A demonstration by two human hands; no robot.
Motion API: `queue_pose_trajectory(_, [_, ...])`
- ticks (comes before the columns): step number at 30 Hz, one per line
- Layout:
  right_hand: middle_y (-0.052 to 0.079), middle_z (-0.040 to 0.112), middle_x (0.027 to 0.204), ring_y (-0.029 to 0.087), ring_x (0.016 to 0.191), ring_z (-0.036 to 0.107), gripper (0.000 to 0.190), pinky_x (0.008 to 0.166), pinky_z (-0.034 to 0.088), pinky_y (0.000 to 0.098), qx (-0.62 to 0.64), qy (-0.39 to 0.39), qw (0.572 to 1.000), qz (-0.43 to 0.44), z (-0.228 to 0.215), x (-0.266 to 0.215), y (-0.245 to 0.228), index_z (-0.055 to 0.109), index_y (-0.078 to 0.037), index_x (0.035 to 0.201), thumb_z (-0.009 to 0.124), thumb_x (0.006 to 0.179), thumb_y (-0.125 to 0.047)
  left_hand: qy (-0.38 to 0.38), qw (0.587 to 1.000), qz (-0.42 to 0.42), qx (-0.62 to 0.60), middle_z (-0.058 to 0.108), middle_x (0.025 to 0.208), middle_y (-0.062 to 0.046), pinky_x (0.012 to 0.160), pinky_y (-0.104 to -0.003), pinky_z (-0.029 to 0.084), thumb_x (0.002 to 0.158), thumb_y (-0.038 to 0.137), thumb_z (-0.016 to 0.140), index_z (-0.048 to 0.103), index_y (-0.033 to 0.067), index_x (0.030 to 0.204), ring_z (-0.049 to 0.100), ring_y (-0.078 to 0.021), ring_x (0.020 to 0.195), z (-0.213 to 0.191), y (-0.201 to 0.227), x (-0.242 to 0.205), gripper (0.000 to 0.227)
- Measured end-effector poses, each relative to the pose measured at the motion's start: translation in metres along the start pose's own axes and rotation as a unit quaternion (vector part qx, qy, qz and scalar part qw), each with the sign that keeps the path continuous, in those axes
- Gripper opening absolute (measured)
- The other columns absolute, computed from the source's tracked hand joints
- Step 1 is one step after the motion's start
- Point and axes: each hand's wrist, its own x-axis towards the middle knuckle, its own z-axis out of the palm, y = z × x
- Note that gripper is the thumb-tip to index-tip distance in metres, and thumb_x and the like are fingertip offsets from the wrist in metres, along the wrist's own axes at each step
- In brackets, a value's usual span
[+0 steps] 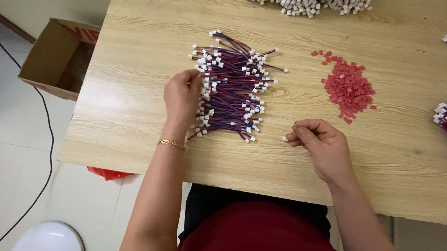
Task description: Sorting and bundling wire harnesses and bagging small electronic components
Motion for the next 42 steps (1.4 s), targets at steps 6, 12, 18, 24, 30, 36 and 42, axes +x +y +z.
queue_pose_trajectory(6, [0.017, 0.065, 0.092, 0.024, 0.08, 0.07, 0.021, 0.071, 0.062, 0.0321, 0.044, 0.001, 0.999, -0.004, 0.01, -0.006, -0.022, 0.06, 0.006, 0.11, 0.063, 0.09, 0.001, 0.08, 0.945, 0.023, -0.318, 0.068, 0.096, -0.023, 0.08, -0.042, 0.056, 0.091, 0.005, 0.07, 0.065, -0.0005, 0.11, 0.069, -0.0331, 0.09, -0.063, 0.061, -0.021, 0.02])
queue_pose_trajectory(12, [0.018, 0.066, 0.088, 0.023, 0.077, 0.07, 0.023, 0.069, 0.062, 0.0335, 0.035, -0.041, 0.998, -0.044, 0.031, -0.014, -0.046, 0.061, 0.008, 0.106, 0.066, 0.084, 0.007, 0.063, 0.909, -0.063, -0.407, 0.067, 0.079, -0.008, 0.066, -0.03, 0.056, 0.092, 0.017, 0.07, 0.069, 0.0072, 0.095, 0.064, -0.0161, 0.073, -0.062, 0.104, -0.063, 0.01])
queue_pose_trajectory(18, [0.012, 0.069, 0.085, 0.02, 0.077, 0.07, 0.014, 0.069, 0.058, 0.0298, -0.202, -0.045, 0.945, -0.252, 0.058, -0.018, -0.086, 0.071, 0.001, 0.094, 0.076, 0.08, 0.003, -0.142, 0.697, -0.283, -0.644, 0.065, 0.075, -0.007, 0.056, -0.022, 0.054, 0.085, 0.018, 0.076, 0.065, 0.0049, 0.085, 0.062, -0.012, 0.061, 0.003, 0.12, -0.121, 0.017])
queue_pose_trajectory(24, [0.002, 0.069, 0.103, 0.027, 0.111, 0.06, 0.011, 0.107, 0.028, 0.0467, -0.414, -0.041, 0.826, -0.38, 0.047, -0.008, -0.064, 0.069, -0.012, 0.099, 0.071, 0.091, -0.02, -0.208, 0.619, -0.332, -0.681, 0.068, 0.074, -0.006, 0.055, -0.021, 0.056, 0.087, 0.02, 0.074, 0.061, 0.0096, 0.083, 0.066, -0.0111, 0.062, -0.008, 0.137, -0.136, 0.017])
queue_pose_trajectory(30, [0.001, 0.07, 0.092, 0.022, 0.087, 0.068, 0.011, 0.081, 0.049, 0.0353, -0.37, -0.049, 0.87, -0.323, 0.046, -0.012, -0.061, 0.072, -0.014, 0.095, 0.076, 0.085, -0.013, -0.177, 0.641, -0.311, -0.679, 0.064, 0.077, -0.005, 0.057, -0.021, 0.056, 0.09, 0.02, 0.071, 0.061, 0.0062, 0.102, 0.067, -0.013, 0.065, -0.007, 0.136, -0.138, 0.021])
queue_pose_trajectory(36, [0.006, 0.068, 0.087, 0.02, 0.074, 0.068, 0.014, 0.066, 0.053, 0.0283, -0.309, -0.055, 0.901, -0.299, 0.049, -0.015, -0.066, 0.074, -0.009, 0.097, 0.074, 0.084, -0.003, -0.154, 0.682, -0.264, -0.664, 0.066, 0.078, -0.006, 0.055, -0.018, 0.054, 0.091, 0.017, 0.069, 0.061, 0.005, 0.105, 0.067, -0.0114, 0.064, -0.002, 0.136, -0.142, 0.02])
queue_pose_trajectory(42, [0.008, 0.064, 0.081, 0.014, 0.068, 0.062, 0.016, 0.06, 0.049, 0.027, -0.229, -0.056, 0.939, -0.252, 0.043, -0.012, -0.051, 0.076, -0.01, 0.097, 0.076, 0.082, -0.003, -0.143, 0.692, -0.233, -0.668, 0.061, 0.076, -0.004, 0.056, -0.018, 0.053, 0.093, 0.015, 0.066, 0.06, 0.0043, 0.106, 0.064, -0.011, 0.063, -0.001, 0.139, -0.145, 0.018])
